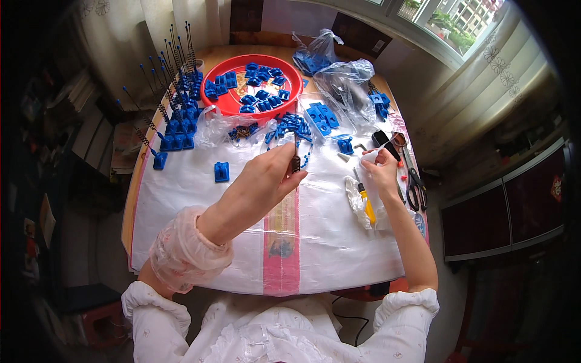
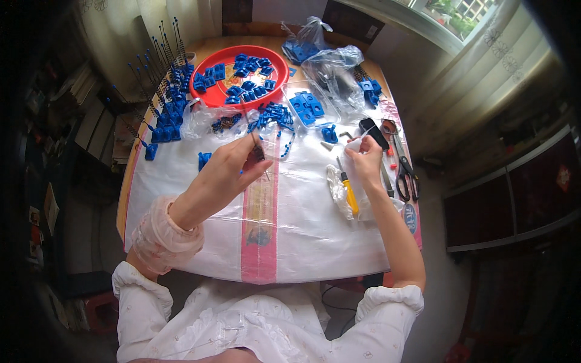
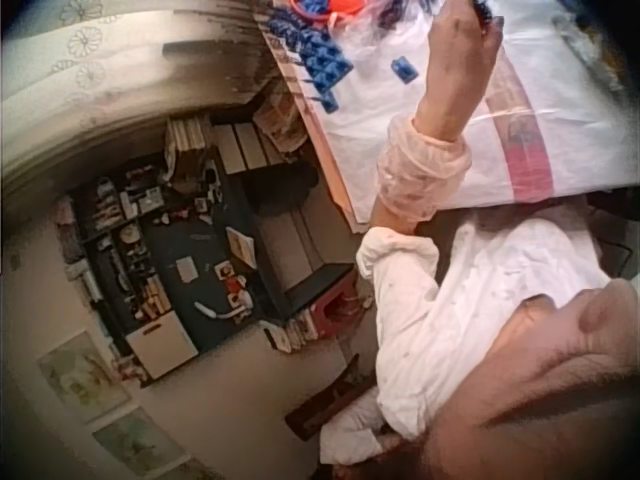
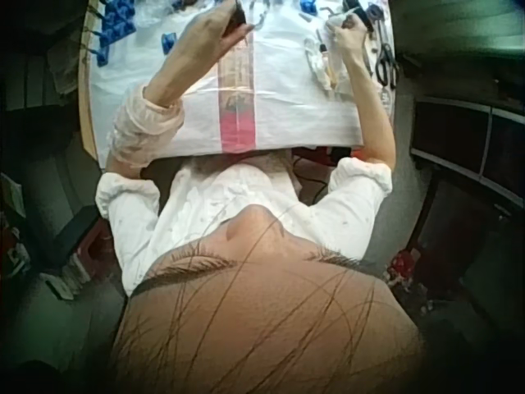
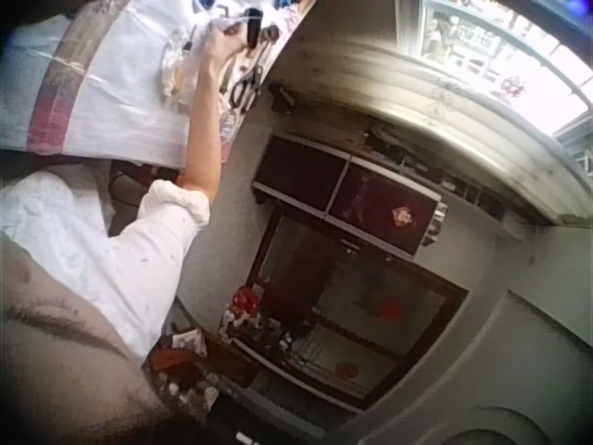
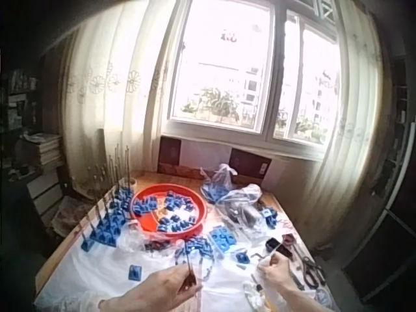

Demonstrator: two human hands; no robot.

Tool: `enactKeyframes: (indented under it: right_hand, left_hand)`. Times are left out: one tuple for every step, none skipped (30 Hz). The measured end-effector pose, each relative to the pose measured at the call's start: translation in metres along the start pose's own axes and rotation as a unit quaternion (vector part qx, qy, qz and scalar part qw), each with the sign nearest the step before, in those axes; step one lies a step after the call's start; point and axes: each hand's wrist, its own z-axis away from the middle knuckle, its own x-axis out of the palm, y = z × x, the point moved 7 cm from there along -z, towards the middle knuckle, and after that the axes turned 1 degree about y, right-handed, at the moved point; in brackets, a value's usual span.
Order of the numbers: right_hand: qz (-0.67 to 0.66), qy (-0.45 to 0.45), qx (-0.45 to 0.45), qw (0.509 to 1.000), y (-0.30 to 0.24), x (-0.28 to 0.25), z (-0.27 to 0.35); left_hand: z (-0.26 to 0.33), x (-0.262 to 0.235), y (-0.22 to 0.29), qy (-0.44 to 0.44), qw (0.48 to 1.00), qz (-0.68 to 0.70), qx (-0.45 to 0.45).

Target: The person is manually assembling small blue plastic lighting fixture components with metallic internal parts.

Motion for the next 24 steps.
enactKeyframes:
  right_hand:
    - [0.018,-0.001,-0.006,1.0,0.001,-0.002,0.0]
    - [0.029,-0.003,0.004,1.0,0.003,-0.003,0.0]
    - [0.039,-0.007,0.014,0.999,0.003,-0.003,0.001]
    - [0.049,-0.01,0.024,0.998,0.003,-0.004,0.002]
    - [0.063,0.008,0.001,0.998,-0.001,-0.007,0.003]
    - [0.081,0.03,-0.02,0.996,-0.006,-0.016,0.007]
    - [0.092,0.044,-0.043,0.994,-0.016,-0.013,0.011]
    - [0.106,0.076,-0.062,0.989,-0.028,-0.019,0.019]
    - [0.12,0.108,-0.079,0.984,-0.043,-0.024,0.032]
    - [0.071,0.162,-0.111,0.978,-0.054,-0.032,0.044]
    - [0.049,0.126,-0.099,0.986,-0.063,-0.027,0.057]
    - [0.031,0.091,-0.088,0.991,-0.079,-0.024,0.073]
    - [0.012,0.058,-0.074,0.995,-0.095,-0.017,0.085]
    - [0.007,0.003,-0.085,0.996,-0.116,0.002,0.094]
    - [-0.003,-0.055,-0.097,0.994,-0.136,0.026,0.102]
    - [-0.025,-0.102,-0.084,0.991,-0.15,0.046,0.105]
    - [-0.041,-0.144,-0.071,0.986,-0.159,0.06,0.103]
    - [-0.067,-0.166,-0.07,0.981,-0.163,0.07,0.1]
    - [-0.093,-0.189,-0.069,0.975,-0.164,0.078,0.096]
    - [-0.119,-0.211,-0.068,0.968,-0.166,0.084,0.095]
    - [-0.118,-0.216,-0.07,0.967,-0.169,0.086,0.094]
    - [-0.117,-0.221,-0.072,0.966,-0.172,0.089,0.093]
    - [-0.116,-0.225,-0.074,0.965,-0.174,0.091,0.092]
    - [-0.118,-0.218,-0.07,0.966,-0.173,0.091,0.092]
  left_hand:
    - [-0.005,0.003,0.0,-0.01,1.0,-0.009,0.006]
    - [-0.01,0.005,0.0,-0.015,1.0,-0.01,0.006]
    - [-0.013,0.006,-0.001,-0.02,1.0,-0.013,0.004]
    - [-0.017,0.007,-0.001,-0.024,1.0,-0.015,0.003]
    - [-0.02,0.007,-0.003,-0.026,1.0,-0.018,0.002]
    - [-0.025,0.011,-0.004,-0.03,0.999,-0.017,0.005]
    - [-0.025,0.009,-0.006,-0.03,0.999,-0.025,0.001]
    - [-0.024,0.007,-0.008,-0.025,0.999,-0.026,0.004]
    - [-0.023,0.005,-0.011,-0.02,0.999,-0.027,0.006]
    - [-0.023,0.003,-0.011,-0.014,0.999,-0.027,0.012]
    - [-0.024,0.003,-0.012,-0.018,0.999,-0.03,0.013]
    - [-0.026,0.004,-0.01,-0.021,0.999,-0.03,0.017]
    - [-0.029,0.009,-0.009,-0.028,0.999,-0.029,0.021]
    - [-0.031,0.014,-0.007,-0.035,0.998,-0.038,0.027]
    - [-0.032,0.016,-0.006,-0.041,0.997,-0.051,0.031]
    - [-0.032,0.017,-0.004,-0.047,0.996,-0.065,0.034]
    - [-0.033,0.02,-0.001,-0.049,0.996,-0.057,0.043]
    - [-0.035,0.02,0.002,-0.048,0.996,-0.051,0.051]
    - [-0.036,0.021,0.004,-0.047,0.996,-0.045,0.058]
    - [-0.038,0.021,0.006,-0.047,0.996,-0.043,0.061]
    - [-0.038,0.021,0.006,-0.045,0.996,-0.042,0.061]
    - [-0.039,0.02,0.006,-0.044,0.996,-0.041,0.061]
    - [-0.04,0.019,0.006,-0.044,0.996,-0.04,0.059]
    - [-0.04,0.018,0.007,-0.046,0.997,-0.038,0.058]
